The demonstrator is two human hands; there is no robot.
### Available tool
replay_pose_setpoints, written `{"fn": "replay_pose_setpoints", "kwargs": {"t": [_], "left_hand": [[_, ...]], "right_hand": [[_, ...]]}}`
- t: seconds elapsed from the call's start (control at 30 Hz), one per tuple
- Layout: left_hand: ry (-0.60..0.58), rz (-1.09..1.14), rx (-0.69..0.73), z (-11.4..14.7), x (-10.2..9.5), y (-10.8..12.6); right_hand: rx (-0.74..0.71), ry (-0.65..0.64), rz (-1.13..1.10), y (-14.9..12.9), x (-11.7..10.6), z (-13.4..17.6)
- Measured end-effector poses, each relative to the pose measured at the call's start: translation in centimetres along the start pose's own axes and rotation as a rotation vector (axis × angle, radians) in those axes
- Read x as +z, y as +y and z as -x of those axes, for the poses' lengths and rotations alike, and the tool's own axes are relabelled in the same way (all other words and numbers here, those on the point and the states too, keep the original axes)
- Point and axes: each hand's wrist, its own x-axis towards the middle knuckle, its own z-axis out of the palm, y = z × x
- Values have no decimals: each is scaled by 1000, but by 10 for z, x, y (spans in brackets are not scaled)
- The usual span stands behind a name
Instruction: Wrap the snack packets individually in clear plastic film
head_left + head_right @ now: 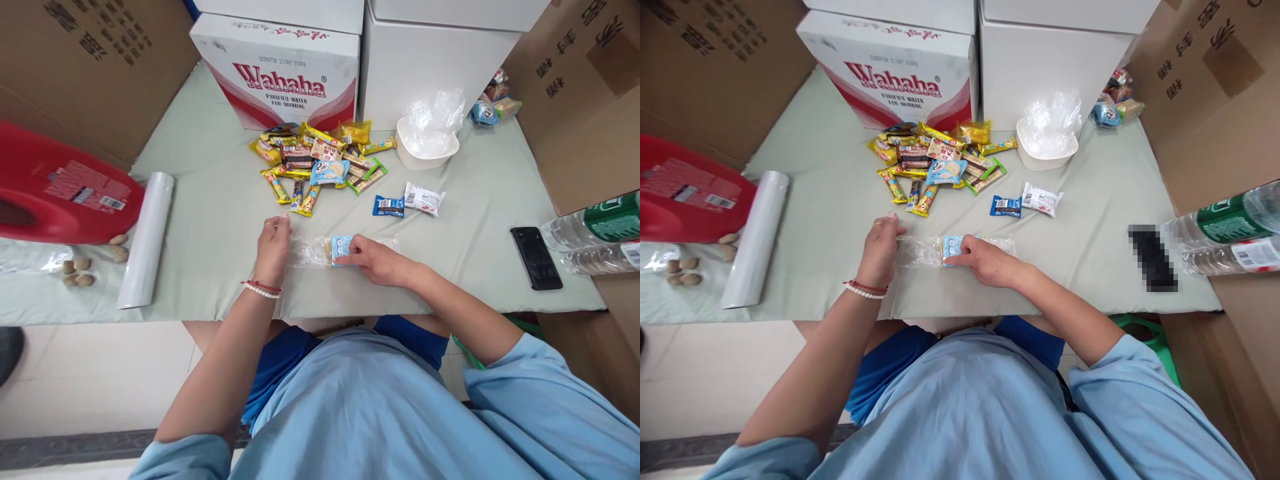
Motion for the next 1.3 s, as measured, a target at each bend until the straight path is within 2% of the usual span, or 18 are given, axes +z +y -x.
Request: {"fn": "replay_pose_setpoints", "kwargs": {"t": [0.13, 0.23, 0.33, 0.47, 0.53, 0.6, 0.67, 0.77, 0.83, 0.87, 0.93, 0.97, 1.0, 1.07, 1.17, 1.3], "left_hand": [[-271, -219, 40, 0, 3, 9], [-497, -405, 66, 4, -6, 13], [-614, -362, 22, 11, -20, 14], [-534, -14, -71, 33, -23, 26], [-519, 106, -100, 45, -14, 36], [-559, 136, -85, 54, 0, 42], [-569, 49, 25, 60, 14, 43], [-505, -210, 286, 68, 29, 37], [-461, -399, 434, 75, 34, 33], [-440, -495, 494, 80, 35, 32], [-396, -688, 602, 89, 38, 32], [-374, -770, 646, 94, 40, 32], [-356, -833, 686, 98, 41, 33], [-309, -890, 756, 102, 44, 32], [-229, -856, 880, 102, 47, 27], [-246, -827, 982, 96, 48, 20]], "right_hand": [[-19, 25, -25, -5, -1, -1], [-7, 38, -36, -6, -1, -2], [1, 38, -40, -7, -2, -4], [3, 34, -29, -11, -4, -7], [13, 20, -18, -15, -5, -8], [30, 3, -16, -19, -8, -6], [37, 0, -47, -21, -12, -1], [-20, 5, -216, -18, -22, 10], [16, 89, -348, -10, -29, 16], [95, 185, -370, -6, -31, 17], [334, 415, -269, 4, -34, 18], [457, 490, -166, 8, -33, 17], [563, 508, -58, 11, -31, 16], [694, 400, 100, 16, -25, 16], [727, 235, 165, 18, -18, 21], [639, 332, 72, 13, -25, 31]]}}
